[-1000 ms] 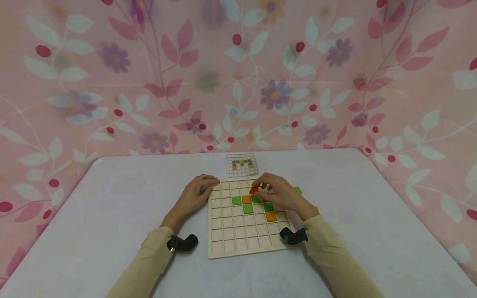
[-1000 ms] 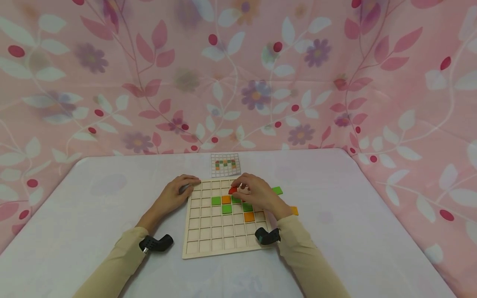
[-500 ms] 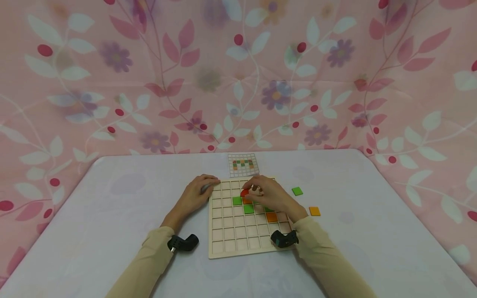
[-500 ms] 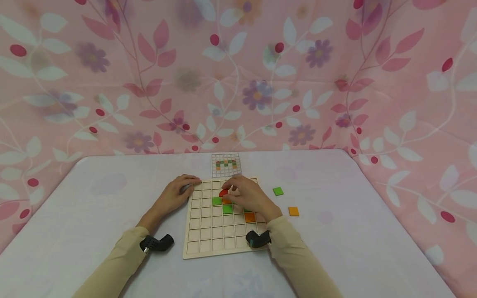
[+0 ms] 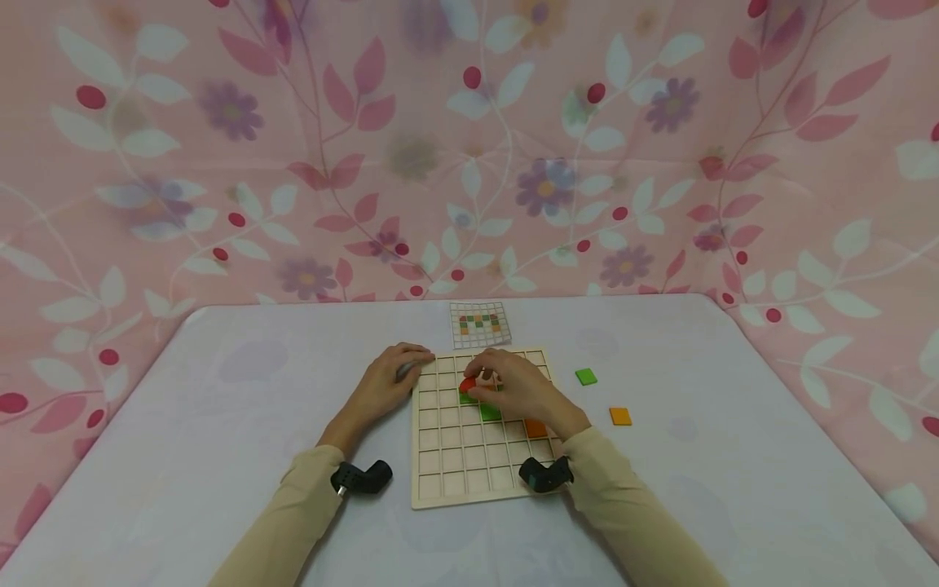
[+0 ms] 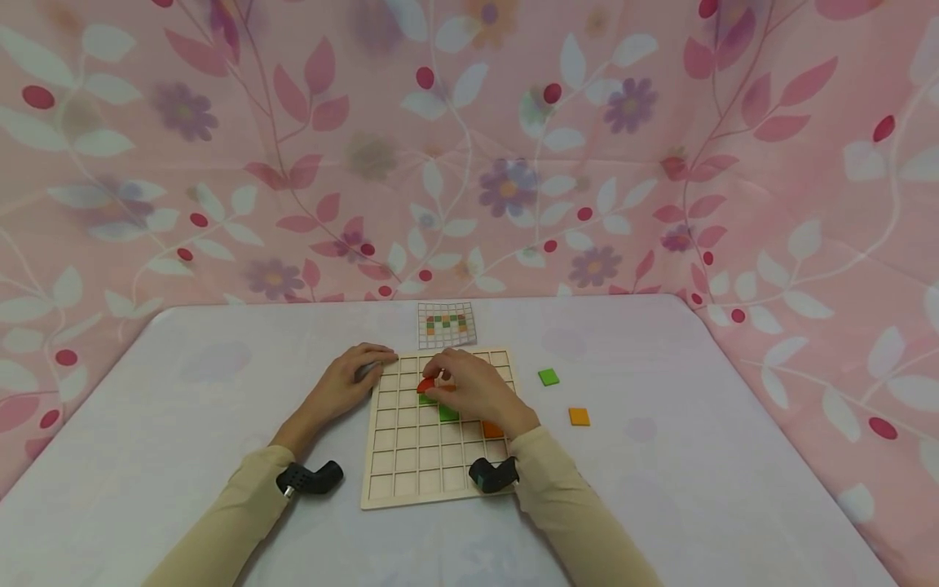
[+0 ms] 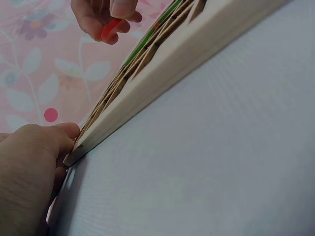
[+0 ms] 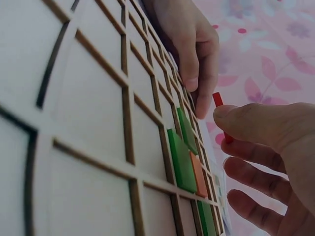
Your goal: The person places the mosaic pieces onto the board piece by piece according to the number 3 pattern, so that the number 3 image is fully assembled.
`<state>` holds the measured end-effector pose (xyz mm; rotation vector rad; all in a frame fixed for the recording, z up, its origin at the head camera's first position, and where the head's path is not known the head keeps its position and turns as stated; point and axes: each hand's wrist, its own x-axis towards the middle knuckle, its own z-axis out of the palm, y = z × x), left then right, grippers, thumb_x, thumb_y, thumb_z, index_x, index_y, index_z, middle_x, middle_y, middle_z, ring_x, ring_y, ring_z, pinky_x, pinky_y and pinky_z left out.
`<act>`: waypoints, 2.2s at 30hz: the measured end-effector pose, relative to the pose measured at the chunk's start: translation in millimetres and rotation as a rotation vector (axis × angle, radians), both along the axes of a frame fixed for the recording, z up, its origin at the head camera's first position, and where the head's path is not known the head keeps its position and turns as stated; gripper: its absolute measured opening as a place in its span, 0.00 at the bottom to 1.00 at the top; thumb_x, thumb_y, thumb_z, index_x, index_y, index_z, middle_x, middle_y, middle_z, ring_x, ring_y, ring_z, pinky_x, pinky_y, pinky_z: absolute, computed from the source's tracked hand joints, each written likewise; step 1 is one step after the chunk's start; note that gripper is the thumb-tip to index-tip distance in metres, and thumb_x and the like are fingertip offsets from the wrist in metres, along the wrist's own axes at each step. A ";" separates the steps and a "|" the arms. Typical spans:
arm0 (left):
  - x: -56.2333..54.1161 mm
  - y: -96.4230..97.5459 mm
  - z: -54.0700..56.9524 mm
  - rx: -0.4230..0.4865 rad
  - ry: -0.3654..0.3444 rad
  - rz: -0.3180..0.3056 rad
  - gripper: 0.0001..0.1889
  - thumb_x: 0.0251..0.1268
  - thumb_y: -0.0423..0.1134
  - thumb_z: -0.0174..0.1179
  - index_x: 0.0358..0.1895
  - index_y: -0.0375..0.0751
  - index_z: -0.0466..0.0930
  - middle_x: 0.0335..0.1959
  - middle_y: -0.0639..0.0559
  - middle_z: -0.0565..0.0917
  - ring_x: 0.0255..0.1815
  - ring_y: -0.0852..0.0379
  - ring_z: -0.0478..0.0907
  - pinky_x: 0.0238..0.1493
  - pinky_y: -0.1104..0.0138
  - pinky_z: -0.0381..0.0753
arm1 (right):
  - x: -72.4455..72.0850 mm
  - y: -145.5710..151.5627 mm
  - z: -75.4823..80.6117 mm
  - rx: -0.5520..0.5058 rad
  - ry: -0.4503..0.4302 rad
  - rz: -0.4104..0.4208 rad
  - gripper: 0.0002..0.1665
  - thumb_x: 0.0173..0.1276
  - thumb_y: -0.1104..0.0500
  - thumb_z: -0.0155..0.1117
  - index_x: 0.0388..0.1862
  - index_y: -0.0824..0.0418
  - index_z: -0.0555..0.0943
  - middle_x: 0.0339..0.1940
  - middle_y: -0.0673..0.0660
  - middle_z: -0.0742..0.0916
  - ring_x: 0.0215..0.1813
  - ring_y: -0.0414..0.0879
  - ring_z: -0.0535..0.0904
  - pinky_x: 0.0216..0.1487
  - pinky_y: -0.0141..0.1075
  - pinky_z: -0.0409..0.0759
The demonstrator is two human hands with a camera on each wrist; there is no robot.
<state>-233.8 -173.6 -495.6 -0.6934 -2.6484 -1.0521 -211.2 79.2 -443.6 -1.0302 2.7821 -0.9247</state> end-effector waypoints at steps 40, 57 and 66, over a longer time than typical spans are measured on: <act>-4.3 -1.0 -4.4 -0.012 0.001 -0.010 0.14 0.66 0.33 0.56 0.52 0.46 0.82 0.54 0.50 0.79 0.57 0.49 0.74 0.59 0.51 0.72 | 2.1 -31.6 -8.3 0.109 0.031 -0.006 0.13 0.62 0.52 0.67 0.45 0.53 0.82 0.45 0.49 0.83 0.48 0.43 0.76 0.49 0.39 0.76; -2.8 -0.8 -2.3 -0.003 0.021 -0.016 0.13 0.65 0.32 0.57 0.51 0.47 0.83 0.54 0.51 0.80 0.56 0.49 0.74 0.59 0.51 0.72 | 2.1 -30.9 -9.9 0.116 0.033 -0.006 0.14 0.61 0.51 0.68 0.45 0.53 0.82 0.46 0.49 0.82 0.48 0.43 0.75 0.50 0.39 0.76; -2.9 -1.1 -4.6 -0.003 0.016 -0.015 0.13 0.66 0.32 0.57 0.51 0.47 0.83 0.53 0.51 0.80 0.55 0.50 0.75 0.57 0.51 0.73 | 2.2 -30.4 -12.1 0.119 0.019 -0.001 0.14 0.62 0.51 0.67 0.45 0.53 0.82 0.48 0.49 0.82 0.48 0.43 0.74 0.49 0.39 0.76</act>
